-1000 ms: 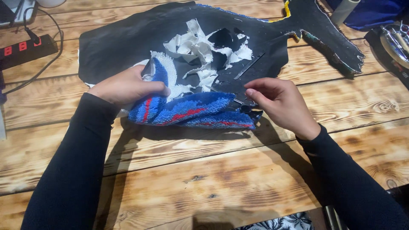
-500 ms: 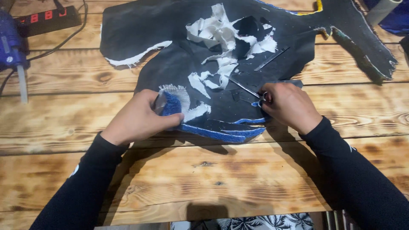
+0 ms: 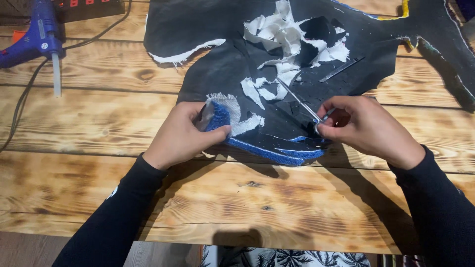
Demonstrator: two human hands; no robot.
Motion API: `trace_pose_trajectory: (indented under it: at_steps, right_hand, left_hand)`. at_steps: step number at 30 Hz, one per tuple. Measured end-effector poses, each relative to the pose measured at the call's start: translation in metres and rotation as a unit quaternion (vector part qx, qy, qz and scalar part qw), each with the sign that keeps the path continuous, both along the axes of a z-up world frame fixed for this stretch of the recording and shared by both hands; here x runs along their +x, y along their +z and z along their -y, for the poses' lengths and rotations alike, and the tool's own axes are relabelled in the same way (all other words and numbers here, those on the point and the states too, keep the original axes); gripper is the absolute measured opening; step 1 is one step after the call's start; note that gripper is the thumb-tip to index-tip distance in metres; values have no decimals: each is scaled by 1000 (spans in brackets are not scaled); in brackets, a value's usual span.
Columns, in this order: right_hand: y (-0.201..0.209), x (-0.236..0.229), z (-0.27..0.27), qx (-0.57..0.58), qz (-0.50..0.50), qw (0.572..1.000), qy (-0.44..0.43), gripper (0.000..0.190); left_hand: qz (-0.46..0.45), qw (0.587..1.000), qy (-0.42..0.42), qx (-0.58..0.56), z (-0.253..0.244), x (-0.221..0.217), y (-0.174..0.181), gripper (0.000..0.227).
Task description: The person is using scissors to trim the edges of a black rug-like foam material with blue fabric designs on a wooden table.
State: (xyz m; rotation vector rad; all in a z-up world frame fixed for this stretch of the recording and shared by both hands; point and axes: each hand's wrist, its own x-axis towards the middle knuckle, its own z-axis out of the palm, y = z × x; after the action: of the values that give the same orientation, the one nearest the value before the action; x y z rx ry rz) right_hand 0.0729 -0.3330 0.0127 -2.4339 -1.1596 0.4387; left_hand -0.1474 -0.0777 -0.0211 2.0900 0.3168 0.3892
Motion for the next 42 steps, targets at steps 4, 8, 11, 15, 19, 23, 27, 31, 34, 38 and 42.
trace_pose_trajectory:
  at_steps: [4, 8, 11, 15, 19, 23, 27, 31, 34, 38, 42]
  right_hand:
    - [-11, 3, 3, 31, -143, 989, 30, 20]
    - [-21, -4, 3, 84, -284, 953, 65, 18]
    - [-19, -23, 3, 63, -332, 941, 17, 22]
    - [-28, -30, 14, 64, -411, 909, 41, 25]
    - [-37, -44, 23, 56, -442, 894, 50, 20]
    - [-43, -52, 30, 48, -501, 859, 99, 25]
    - [-48, -57, 28, 43, -515, 848, 118, 29]
    - [-43, -63, 23, 24, -521, 844, 121, 29]
    - [-46, -66, 23, 16, -545, 830, 119, 29]
    - [-46, -73, 21, -14, -543, 831, 125, 32]
    - [-43, -82, 15, -32, -531, 837, 130, 33]
  left_hand:
    - [-16, 999, 23, 24, 4, -6, -6, 28]
    - [-7, 998, 31, 49, 14, -11, -1, 22]
    - [38, 998, 22, 33, 22, -18, 3, 22]
    - [91, 996, 21, 11, 26, -26, 3, 20]
    - [68, 997, 40, -14, 30, -32, -1, 19]
    - [60, 995, 64, -55, 34, -39, -14, 18]
    - [95, 984, 109, -107, 46, -46, -32, 16]
    - [123, 982, 143, -30, 53, -53, -46, 13]
    - [121, 976, 172, -56, 57, -54, -52, 12]
    - [137, 970, 175, -95, 59, -56, -57, 13]
    - [150, 966, 178, -110, 61, -57, -62, 15]
